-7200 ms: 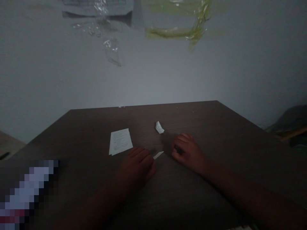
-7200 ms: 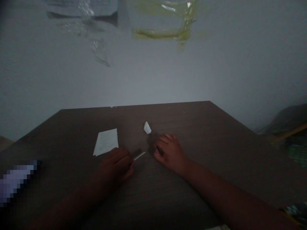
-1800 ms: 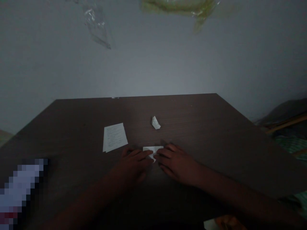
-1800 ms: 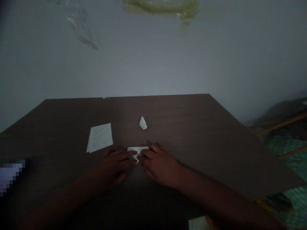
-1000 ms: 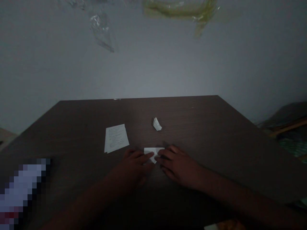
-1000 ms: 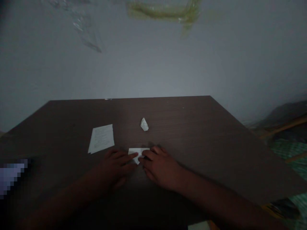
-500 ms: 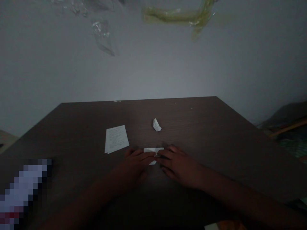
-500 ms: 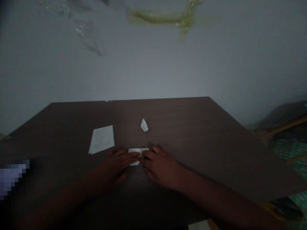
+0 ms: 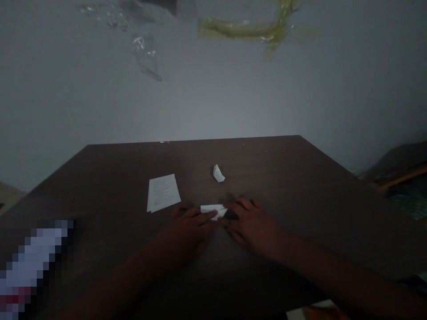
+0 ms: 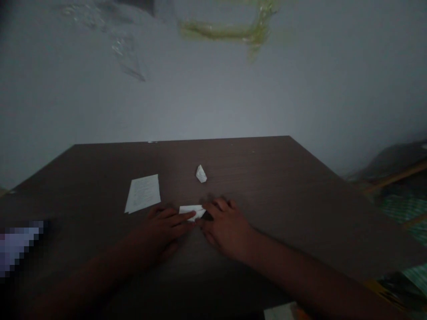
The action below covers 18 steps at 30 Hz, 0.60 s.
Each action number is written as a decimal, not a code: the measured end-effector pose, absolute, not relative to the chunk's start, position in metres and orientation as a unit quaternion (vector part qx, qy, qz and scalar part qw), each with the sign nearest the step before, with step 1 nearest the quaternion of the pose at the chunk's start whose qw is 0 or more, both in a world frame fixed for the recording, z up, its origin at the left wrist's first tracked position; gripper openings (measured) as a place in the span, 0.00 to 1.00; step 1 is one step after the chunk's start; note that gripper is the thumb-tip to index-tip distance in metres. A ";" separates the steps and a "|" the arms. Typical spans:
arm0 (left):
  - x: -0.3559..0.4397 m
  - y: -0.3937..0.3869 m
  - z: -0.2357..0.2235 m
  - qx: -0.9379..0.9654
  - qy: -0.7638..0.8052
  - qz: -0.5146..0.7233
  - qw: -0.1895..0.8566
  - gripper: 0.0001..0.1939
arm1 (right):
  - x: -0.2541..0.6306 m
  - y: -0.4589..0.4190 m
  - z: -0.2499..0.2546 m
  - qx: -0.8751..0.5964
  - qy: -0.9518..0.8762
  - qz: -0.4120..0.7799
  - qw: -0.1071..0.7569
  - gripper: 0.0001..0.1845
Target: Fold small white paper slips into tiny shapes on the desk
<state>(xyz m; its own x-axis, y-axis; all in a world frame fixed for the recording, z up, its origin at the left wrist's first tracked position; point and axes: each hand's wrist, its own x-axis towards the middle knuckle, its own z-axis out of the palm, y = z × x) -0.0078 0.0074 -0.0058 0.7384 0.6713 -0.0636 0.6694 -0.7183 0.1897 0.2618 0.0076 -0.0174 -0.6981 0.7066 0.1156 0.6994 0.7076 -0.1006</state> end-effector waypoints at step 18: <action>0.005 -0.004 -0.002 0.934 0.350 -0.019 0.075 0.33 | 0.260 0.018 -0.028 -0.456 -0.883 -0.009 0.110 0.12</action>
<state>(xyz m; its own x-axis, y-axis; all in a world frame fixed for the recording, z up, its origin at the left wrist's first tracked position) 0.0055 -0.0040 -0.0022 0.7544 0.6505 -0.0879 0.6562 -0.7439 0.1268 0.2600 0.0181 -0.0280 -0.5596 0.8036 0.2028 0.8074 0.5838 -0.0854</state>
